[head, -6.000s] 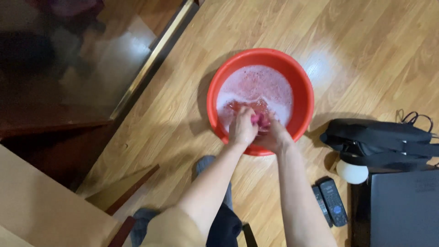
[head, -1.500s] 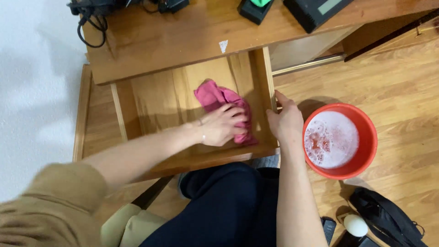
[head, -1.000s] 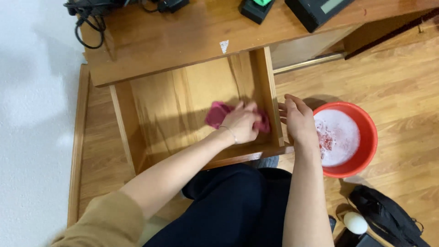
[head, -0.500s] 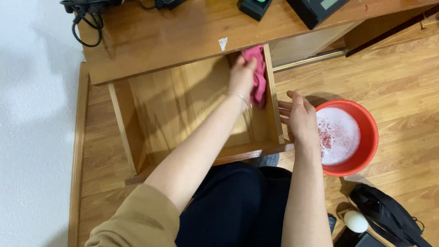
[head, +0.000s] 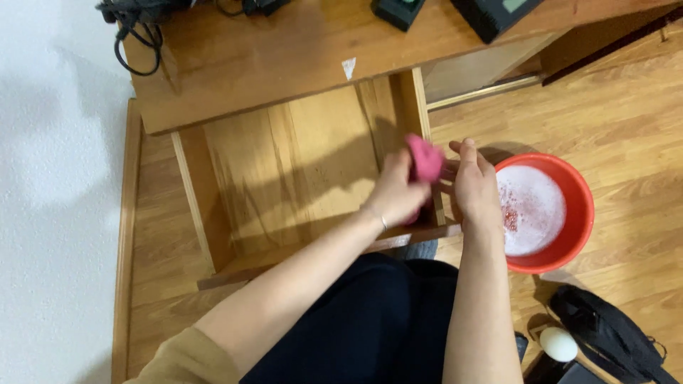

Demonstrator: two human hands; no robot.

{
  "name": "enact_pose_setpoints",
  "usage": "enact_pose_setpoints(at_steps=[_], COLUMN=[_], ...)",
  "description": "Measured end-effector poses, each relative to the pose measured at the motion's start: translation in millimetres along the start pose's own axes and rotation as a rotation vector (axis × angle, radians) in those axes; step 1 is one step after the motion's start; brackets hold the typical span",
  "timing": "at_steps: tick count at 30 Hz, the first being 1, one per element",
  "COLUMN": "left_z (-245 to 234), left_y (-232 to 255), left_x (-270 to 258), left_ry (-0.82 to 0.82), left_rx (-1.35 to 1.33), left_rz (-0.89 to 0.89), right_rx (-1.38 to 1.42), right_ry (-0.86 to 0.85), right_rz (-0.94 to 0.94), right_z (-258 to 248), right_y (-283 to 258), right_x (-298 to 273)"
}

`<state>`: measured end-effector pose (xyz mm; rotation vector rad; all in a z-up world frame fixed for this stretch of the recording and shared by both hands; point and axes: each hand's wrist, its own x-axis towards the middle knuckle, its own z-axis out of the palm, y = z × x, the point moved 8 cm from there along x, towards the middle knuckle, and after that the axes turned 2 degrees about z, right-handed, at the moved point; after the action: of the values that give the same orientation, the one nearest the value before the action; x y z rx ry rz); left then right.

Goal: Cleaning the interior of a wooden desk drawer using a cloth and soapy water from a basin.

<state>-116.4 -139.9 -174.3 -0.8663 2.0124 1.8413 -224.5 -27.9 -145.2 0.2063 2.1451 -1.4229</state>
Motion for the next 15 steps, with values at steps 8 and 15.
enact_pose_setpoints(at_steps=[8, 15], left_z=[-33.2, -27.3], left_y=[-25.1, 51.1], left_x=[-40.8, -72.0], left_ry=[-0.393, -0.016], left_rx=[0.596, 0.542], left_rz=[0.122, 0.529], right_rx=[-0.056, -0.060], right_ry=[-0.042, -0.062], right_rz=[0.115, 0.082], right_z=[8.8, 6.4], right_y=[-13.2, -34.1], right_x=[-22.5, -34.1])
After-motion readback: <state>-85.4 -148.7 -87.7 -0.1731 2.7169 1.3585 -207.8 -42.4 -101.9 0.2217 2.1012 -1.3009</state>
